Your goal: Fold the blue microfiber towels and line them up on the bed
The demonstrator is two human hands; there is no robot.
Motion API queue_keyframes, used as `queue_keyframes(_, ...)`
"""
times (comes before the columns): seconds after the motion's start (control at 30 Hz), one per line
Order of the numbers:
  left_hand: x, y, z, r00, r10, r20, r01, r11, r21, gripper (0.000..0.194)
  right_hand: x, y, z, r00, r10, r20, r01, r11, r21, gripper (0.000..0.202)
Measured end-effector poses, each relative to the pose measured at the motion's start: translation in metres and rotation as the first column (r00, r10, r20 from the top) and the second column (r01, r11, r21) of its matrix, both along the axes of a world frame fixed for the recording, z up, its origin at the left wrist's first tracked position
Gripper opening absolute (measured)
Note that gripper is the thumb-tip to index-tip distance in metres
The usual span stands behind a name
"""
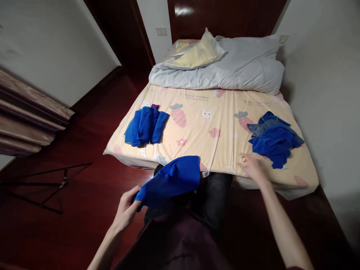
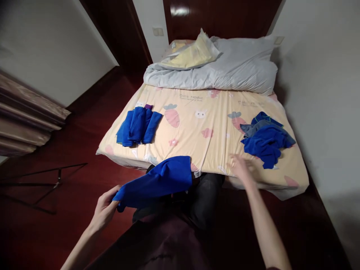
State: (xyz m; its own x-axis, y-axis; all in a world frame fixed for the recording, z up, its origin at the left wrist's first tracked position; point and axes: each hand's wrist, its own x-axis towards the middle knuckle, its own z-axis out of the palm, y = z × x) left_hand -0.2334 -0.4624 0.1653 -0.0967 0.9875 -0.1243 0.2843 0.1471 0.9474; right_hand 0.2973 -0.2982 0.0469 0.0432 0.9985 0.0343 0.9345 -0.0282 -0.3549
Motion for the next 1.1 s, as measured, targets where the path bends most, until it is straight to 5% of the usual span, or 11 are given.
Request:
queue_keyframes(0.03, 0.001, 0.001, 0.001, 1.000, -0.007, 0.006, 0.007, 1.000, 0.002, 0.053, -0.038, -0.023, -0.013, 0.974, 0.178, -0.142, -0.194, 0.976, -0.104, 0.046)
queue_keyframes(0.1, 0.003, 0.002, 0.002, 1.000, -0.021, 0.022, 0.021, 1.000, 0.009, 0.056, -0.110, -0.066, -0.044, 0.814, 0.430, -0.390, -0.536, 0.814, -0.221, 0.057)
queue_keyframes(0.17, 0.003, 0.001, 0.003, 1.000, -0.020, 0.018, 0.020, 1.000, 0.017, 0.059, -0.169, -0.100, -0.074, 0.731, 0.470, -0.494, -0.642, 0.719, -0.267, 0.078)
queue_keyframes(0.3, -0.009, -0.011, -0.001, 1.000, 0.012, 0.007, -0.012, 0.999, 0.036, 0.059, -0.237, -0.120, -0.120, 0.847, 0.343, -0.406, -0.473, 0.835, -0.281, 0.062)
queue_keyframes(0.47, -0.049, -0.030, -0.011, 0.991, 0.102, 0.085, -0.108, 0.992, 0.064, 0.051, -0.221, -0.095, -0.130, 0.810, 0.222, -0.544, -0.310, 0.948, -0.074, 0.046)
queue_keyframes(0.57, -0.078, -0.033, -0.010, 0.975, 0.220, -0.033, -0.217, 0.972, 0.093, 0.046, -0.177, -0.084, -0.106, 0.774, 0.070, -0.630, -0.073, 0.997, 0.022, 0.039)
queue_keyframes(0.67, -0.104, -0.035, -0.004, 0.935, 0.249, -0.253, -0.209, 0.962, 0.174, 0.040, -0.129, -0.081, -0.063, 0.768, -0.048, -0.638, 0.171, 0.976, 0.133, 0.033)
queue_keyframes(0.83, -0.135, -0.039, -0.008, 0.867, 0.064, -0.494, 0.013, 0.988, 0.151, 0.024, -0.066, -0.094, 0.017, 0.814, -0.182, -0.551, 0.461, 0.780, 0.424, 0.027)
queue_keyframes(0.93, -0.150, -0.035, -0.020, 0.815, 0.086, -0.573, 0.061, 0.971, 0.232, 0.020, -0.036, -0.107, 0.057, 0.887, -0.220, -0.406, 0.425, 0.732, 0.532, 0.034)
queue_keyframes(1.1, -0.173, -0.015, -0.026, 0.676, 0.160, -0.720, 0.138, 0.931, 0.337, 0.028, -0.004, -0.117, 0.108, 0.983, -0.055, -0.176, 0.112, 0.937, 0.330, 0.048)
